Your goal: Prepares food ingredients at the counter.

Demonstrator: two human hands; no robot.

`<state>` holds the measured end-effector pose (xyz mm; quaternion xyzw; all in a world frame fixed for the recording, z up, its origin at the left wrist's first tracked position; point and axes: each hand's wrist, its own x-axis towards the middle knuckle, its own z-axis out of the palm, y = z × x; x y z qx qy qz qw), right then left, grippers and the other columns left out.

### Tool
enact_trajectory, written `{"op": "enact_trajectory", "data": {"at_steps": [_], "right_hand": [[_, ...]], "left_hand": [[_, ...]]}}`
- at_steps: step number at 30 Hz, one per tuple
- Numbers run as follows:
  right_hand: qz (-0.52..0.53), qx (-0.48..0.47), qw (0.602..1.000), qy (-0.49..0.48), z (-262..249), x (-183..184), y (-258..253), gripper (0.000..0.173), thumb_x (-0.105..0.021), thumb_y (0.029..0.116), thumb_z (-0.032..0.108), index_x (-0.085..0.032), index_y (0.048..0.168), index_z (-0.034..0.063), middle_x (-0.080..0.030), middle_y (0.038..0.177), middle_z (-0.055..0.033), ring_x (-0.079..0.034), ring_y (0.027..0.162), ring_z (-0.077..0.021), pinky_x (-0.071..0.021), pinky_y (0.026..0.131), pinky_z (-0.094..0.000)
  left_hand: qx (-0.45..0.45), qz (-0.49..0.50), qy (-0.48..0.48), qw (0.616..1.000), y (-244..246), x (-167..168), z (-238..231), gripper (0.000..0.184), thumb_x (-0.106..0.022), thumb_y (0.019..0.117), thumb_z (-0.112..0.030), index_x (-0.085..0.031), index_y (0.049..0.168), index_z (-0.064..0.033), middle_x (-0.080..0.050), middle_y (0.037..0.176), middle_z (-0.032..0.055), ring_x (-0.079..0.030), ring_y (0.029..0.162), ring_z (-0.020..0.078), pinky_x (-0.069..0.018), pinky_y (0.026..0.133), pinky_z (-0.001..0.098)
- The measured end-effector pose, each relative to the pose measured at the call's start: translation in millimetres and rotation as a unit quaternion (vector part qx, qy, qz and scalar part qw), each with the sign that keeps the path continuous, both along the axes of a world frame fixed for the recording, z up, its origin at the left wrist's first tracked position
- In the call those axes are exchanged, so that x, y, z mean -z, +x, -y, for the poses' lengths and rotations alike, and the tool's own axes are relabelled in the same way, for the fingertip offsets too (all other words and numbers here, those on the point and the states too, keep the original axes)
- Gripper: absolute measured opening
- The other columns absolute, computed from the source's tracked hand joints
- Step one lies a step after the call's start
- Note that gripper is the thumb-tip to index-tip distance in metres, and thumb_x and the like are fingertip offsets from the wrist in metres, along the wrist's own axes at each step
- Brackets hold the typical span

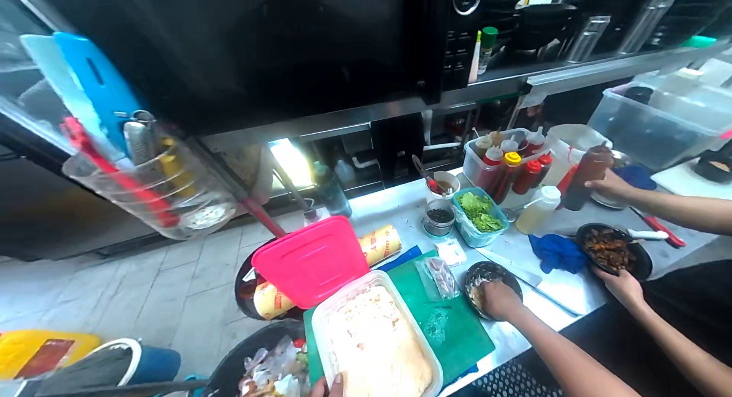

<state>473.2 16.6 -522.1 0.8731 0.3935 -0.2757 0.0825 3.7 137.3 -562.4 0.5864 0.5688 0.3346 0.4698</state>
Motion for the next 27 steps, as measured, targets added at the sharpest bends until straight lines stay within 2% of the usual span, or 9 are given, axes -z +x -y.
{"op": "enact_trajectory", "data": {"at_steps": [4,8,10,12,16,20,22,25,27], "right_hand": [[0.042,0.045,0.998,-0.005,-1.4,-9.2,-1.0,0.047,-0.072,0.0737,0.049,-0.070,0.105,0.0133,-0.072,0.106,-0.0168,-0.071,0.101,-0.0395,-0.0566,0.078,-0.0671],[-0.029,0.112,0.984,0.134,2.8,-37.9,12.0,0.047,-0.077,0.0752,0.052,-0.072,0.105,0.0150,-0.073,0.099,-0.0127,-0.071,0.094,-0.0344,-0.0564,0.081,-0.0653],[-0.117,0.134,0.953,0.245,5.8,-55.8,10.7,0.039,-0.081,0.0784,0.045,-0.072,0.101,0.0145,-0.072,0.092,-0.0082,-0.071,0.085,-0.0270,-0.0592,0.078,-0.0570],[-0.231,0.138,0.905,0.328,4.6,-80.5,-7.0,0.026,-0.079,0.0802,0.026,-0.073,0.102,0.0135,-0.074,0.090,-0.0062,-0.072,0.080,-0.0222,-0.0619,0.072,-0.0484],[-0.430,0.043,0.834,0.342,-16.8,-111.6,-78.1,0.025,-0.076,0.0838,0.013,-0.072,0.109,0.0098,-0.074,0.096,-0.0103,-0.072,0.083,-0.0253,-0.0626,0.071,-0.0461],[-0.402,-0.115,0.878,0.232,-51.6,-97.3,-172.0,0.022,-0.075,0.0882,0.024,-0.075,0.110,0.0191,-0.075,0.098,-0.0008,-0.072,0.084,-0.0164,-0.0633,0.077,-0.0431],[-0.361,-0.179,0.896,0.187,-65.4,-75.6,-211.0,0.023,-0.073,0.0897,0.028,-0.075,0.110,0.0178,-0.074,0.096,-0.0023,-0.071,0.086,-0.0174,-0.0612,0.081,-0.0474],[-0.349,-0.187,0.905,0.159,-72.8,-54.2,-239.1,0.028,-0.075,0.0882,0.031,-0.075,0.113,0.0195,-0.075,0.099,-0.0016,-0.072,0.089,-0.0167,-0.0617,0.084,-0.0480],[-0.275,-0.183,0.933,0.140,-73.2,-47.8,-244.5,0.038,-0.077,0.0840,0.035,-0.072,0.118,0.0189,-0.075,0.103,-0.0049,-0.072,0.094,-0.0218,-0.0602,0.085,-0.0521]], "left_hand": [[-0.008,0.008,-0.014,1.000,-1.2,-5.0,3.1,0.033,-0.058,0.1031,-0.024,-0.062,0.118,0.0048,-0.070,0.094,0.0154,-0.070,0.084,0.0195,-0.0609,0.080,0.0416],[-0.015,-0.001,-0.029,0.999,-2.6,-13.2,5.1,0.033,-0.059,0.1026,-0.025,-0.064,0.119,0.0024,-0.071,0.094,0.0153,-0.071,0.084,0.0208,-0.0610,0.080,0.0440],[-0.015,-0.007,-0.030,0.999,-2.7,-16.4,5.2,0.032,-0.060,0.1023,-0.028,-0.065,0.118,-0.0004,-0.071,0.093,0.0129,-0.071,0.083,0.0193,-0.0620,0.079,0.0430],[-0.017,-0.009,-0.030,0.999,-1.5,-15.1,4.1,0.033,-0.061,0.1016,-0.030,-0.066,0.119,-0.0030,-0.072,0.094,0.0103,-0.071,0.083,0.0176,-0.0626,0.079,0.0417],[-0.025,-0.007,-0.034,0.999,-4.0,-7.0,0.8,0.033,-0.061,0.1010,-0.035,-0.068,0.118,-0.0084,-0.073,0.095,0.0057,-0.072,0.085,0.0153,-0.0633,0.080,0.0404],[-0.021,0.004,-0.032,0.999,-4.1,-0.8,-3.0,0.032,-0.061,0.1006,-0.038,-0.068,0.114,-0.0101,-0.072,0.092,0.0032,-0.072,0.082,0.0140,-0.0639,0.077,0.0385],[-0.016,0.001,-0.024,1.000,-4.6,3.4,-3.8,0.031,-0.061,0.1006,-0.039,-0.069,0.114,-0.0117,-0.072,0.093,0.0021,-0.072,0.083,0.0132,-0.0639,0.078,0.0382],[-0.018,-0.016,-0.026,0.999,-3.7,3.2,-4.4,0.033,-0.061,0.0999,-0.042,-0.070,0.113,-0.0136,-0.072,0.093,0.0014,-0.071,0.084,0.0127,-0.0629,0.079,0.0393],[-0.019,-0.013,-0.028,0.999,-3.0,1.3,-3.6,0.033,-0.061,0.0997,-0.043,-0.070,0.113,-0.0136,-0.072,0.093,0.0008,-0.071,0.084,0.0123,-0.0631,0.079,0.0390]]}}
